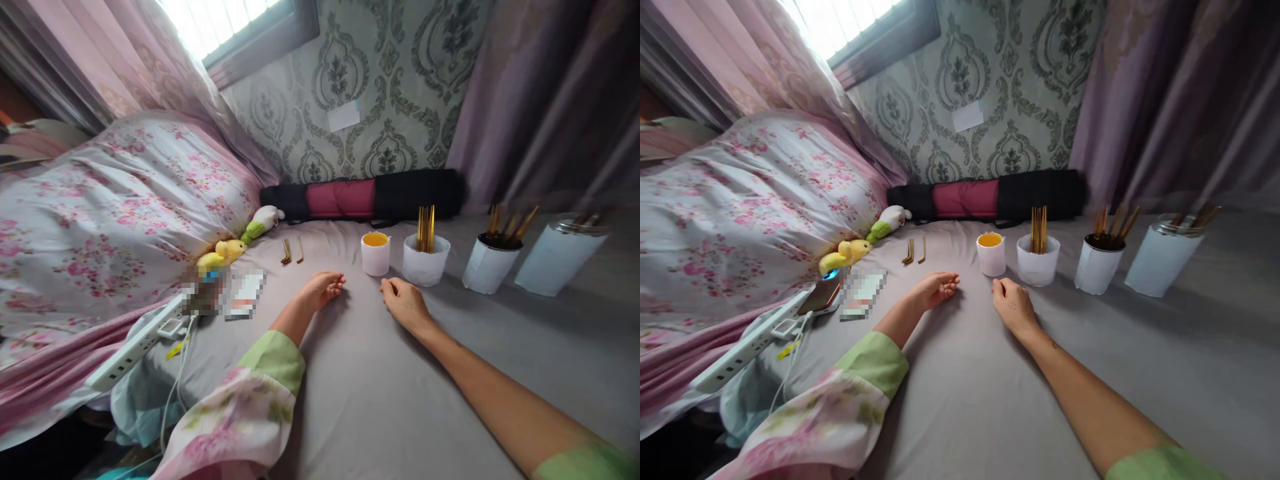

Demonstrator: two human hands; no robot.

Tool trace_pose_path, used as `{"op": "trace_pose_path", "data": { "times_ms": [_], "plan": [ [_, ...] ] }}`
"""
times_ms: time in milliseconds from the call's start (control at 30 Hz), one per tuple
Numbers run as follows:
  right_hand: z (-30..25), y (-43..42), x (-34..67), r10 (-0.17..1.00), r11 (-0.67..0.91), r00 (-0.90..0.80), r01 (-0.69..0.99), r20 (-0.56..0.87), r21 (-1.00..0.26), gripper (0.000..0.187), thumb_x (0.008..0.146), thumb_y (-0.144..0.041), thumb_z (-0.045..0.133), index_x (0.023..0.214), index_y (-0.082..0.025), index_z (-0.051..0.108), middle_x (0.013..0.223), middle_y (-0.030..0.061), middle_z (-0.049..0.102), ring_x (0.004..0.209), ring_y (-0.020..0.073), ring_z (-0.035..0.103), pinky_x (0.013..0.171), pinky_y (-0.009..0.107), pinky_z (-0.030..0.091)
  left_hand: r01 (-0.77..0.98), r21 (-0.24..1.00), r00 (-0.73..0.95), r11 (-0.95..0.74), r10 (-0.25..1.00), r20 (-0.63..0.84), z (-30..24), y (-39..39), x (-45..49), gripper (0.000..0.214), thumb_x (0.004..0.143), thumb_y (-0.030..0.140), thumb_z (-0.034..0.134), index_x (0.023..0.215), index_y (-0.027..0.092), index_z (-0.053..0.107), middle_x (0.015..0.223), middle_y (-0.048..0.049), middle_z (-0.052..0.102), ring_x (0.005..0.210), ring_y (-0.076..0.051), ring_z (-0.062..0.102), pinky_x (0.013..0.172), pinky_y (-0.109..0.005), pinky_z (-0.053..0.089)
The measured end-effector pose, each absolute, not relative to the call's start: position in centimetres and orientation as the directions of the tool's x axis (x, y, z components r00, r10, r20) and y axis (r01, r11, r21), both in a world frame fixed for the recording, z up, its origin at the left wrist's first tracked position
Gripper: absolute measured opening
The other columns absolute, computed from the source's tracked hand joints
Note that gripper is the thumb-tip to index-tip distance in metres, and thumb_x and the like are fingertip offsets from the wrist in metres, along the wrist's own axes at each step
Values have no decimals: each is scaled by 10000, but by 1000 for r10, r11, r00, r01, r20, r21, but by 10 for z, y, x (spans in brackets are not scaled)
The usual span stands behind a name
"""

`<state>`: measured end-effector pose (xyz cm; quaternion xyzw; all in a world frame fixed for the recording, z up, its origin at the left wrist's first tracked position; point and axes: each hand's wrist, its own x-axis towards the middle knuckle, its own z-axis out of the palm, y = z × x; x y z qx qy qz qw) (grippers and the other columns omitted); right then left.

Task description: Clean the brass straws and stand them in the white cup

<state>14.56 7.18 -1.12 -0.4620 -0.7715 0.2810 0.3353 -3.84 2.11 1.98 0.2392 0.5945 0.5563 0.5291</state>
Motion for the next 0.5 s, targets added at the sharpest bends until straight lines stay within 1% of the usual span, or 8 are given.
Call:
{"op": "trace_pose_path", "data": {
  "times_ms": [167, 267, 400, 500],
  "plan": [
    [-13, 72, 145, 903, 412, -344, 518, 258, -750, 335, 827, -352, 350, 713, -177, 613, 672, 61, 653, 560, 146, 551, 543, 234, 338, -97, 955, -435, 279, 851, -293, 22, 28, -63, 34, 765, 101, 524, 733, 105, 513, 649, -39, 559, 485, -48, 500, 450, -158, 376],
    [-12, 72, 146, 900, 417, -346, 516, 264, -748, 335, 829, -349, 349, 712, -178, 613, 676, 59, 653, 567, 145, 553, 548, 234, 340, 56, 947, -510, 316, 825, -245, 22, 29, -77, 60, 759, 124, 536, 705, 112, 514, 605, -32, 552, 462, -52, 483, 443, -165, 365],
    [-11, 71, 146, 901, 415, -350, 526, 256, -742, 331, 831, -342, 349, 720, -182, 617, 679, 57, 654, 579, 148, 560, 553, 233, 344, 264, 881, -594, 392, 786, -171, 23, 30, -95, 53, 744, 134, 533, 707, 104, 557, 573, -39, 572, 452, -64, 478, 459, -177, 378],
    [-12, 71, 146, 902, 413, -348, 528, 254, -742, 333, 833, -346, 350, 716, -187, 618, 677, 56, 655, 585, 150, 564, 557, 232, 347, 414, 785, -641, 461, 760, -107, 23, 32, -107, 80, 725, 136, 537, 716, 91, 602, 552, -47, 582, 467, -83, 501, 483, -190, 397]
  ]
}}
